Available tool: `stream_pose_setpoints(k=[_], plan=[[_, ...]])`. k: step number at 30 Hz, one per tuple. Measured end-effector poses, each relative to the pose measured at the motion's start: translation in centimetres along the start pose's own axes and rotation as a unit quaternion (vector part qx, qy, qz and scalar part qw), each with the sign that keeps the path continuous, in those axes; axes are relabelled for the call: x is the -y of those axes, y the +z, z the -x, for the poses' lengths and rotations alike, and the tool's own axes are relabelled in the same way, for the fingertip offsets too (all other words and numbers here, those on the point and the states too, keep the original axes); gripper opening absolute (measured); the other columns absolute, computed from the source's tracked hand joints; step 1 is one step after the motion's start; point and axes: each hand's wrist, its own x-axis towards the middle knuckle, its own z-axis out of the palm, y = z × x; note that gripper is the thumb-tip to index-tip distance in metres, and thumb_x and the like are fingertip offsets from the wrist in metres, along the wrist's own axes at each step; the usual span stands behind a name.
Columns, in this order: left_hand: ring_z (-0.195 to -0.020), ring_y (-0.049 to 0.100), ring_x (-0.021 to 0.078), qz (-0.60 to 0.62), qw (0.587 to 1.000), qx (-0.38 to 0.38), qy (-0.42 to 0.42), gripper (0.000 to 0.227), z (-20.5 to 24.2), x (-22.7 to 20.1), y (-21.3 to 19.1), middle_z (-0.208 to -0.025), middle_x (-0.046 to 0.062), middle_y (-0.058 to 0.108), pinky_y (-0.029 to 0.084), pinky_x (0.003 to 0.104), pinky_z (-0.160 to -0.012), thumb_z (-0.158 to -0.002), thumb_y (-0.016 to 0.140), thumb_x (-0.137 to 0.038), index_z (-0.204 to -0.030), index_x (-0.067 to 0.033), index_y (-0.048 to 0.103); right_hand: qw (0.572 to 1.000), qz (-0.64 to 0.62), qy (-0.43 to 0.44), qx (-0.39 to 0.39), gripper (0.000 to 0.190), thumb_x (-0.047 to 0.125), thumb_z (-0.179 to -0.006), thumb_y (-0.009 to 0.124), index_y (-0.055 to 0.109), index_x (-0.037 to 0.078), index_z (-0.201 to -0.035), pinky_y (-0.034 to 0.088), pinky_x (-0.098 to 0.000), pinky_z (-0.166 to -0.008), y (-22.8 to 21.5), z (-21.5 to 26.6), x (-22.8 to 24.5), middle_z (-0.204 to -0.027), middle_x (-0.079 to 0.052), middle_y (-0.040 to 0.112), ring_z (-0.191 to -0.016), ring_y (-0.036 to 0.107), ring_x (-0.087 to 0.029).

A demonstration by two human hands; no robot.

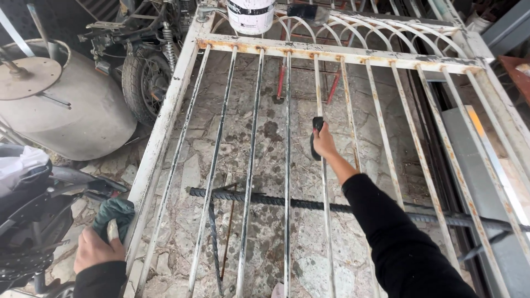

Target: Sanding the metal bars of a gate with wet sandpaper to prepare the surface for painting.

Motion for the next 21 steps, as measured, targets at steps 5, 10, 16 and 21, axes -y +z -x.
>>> stream_pose_setpoints(k=[5,10,16,21], plan=[[-0.078,0.067,0.0431,-0.007,0.999,-0.008,-0.031,0.041,0.4,0.5,1.3,-0.093,0.017,0.061,0.050,0.056,-0.064,-0.102,0.056,-0.041,-0.110,-0.0018,0.053,0.993,0.116,-0.006,0.023,0.074,0.012,-0.107,0.042,-0.009,0.005,-0.161,0.038,-0.0361,-0.048,-0.9,-9.1,2.4,-0.114,-0.027,0.057,-0.058,0.053,-0.024],[-0.074,0.071,0.0397,-0.061,0.995,0.008,-0.077,0.060,0.9,-0.3,0.6,-0.091,0.013,0.068,0.054,0.050,-0.065,-0.116,0.042,-0.063,-0.112,-0.0060,0.059,0.915,0.383,-0.124,-0.007,0.092,0.006,-0.097,0.058,-0.011,-0.005,-0.157,0.001,-0.0461,-0.127,-0.5,-13.8,3.7,-0.165,-0.023,-0.017,-0.155,-0.014,-0.035],[-0.071,0.068,0.0418,-0.065,0.996,-0.037,-0.059,0.060,1.4,0.3,1.0,-0.088,0.016,0.065,0.052,0.050,-0.060,-0.117,0.046,-0.063,-0.114,-0.0050,0.061,0.819,0.539,-0.184,0.072,0.073,-0.005,-0.090,0.050,0.014,-0.009,-0.155,-0.004,-0.0513,-0.126,-1.0,0.4,4.1,-0.168,-0.018,-0.006,-0.154,-0.015,-0.037],[-0.074,0.065,0.0385,0.038,0.992,-0.025,-0.114,0.055,1.1,-1.0,0.7,-0.090,0.021,0.063,0.053,0.046,-0.066,-0.121,0.060,-0.051,-0.110,0.0028,0.061,0.768,0.606,-0.198,0.057,0.061,0.014,-0.094,0.059,0.037,-0.008,-0.147,0.001,-0.0496,-0.129,-1.2,-5.5,6.0,-0.166,-0.022,0.016,-0.157,0.001,-0.037]])
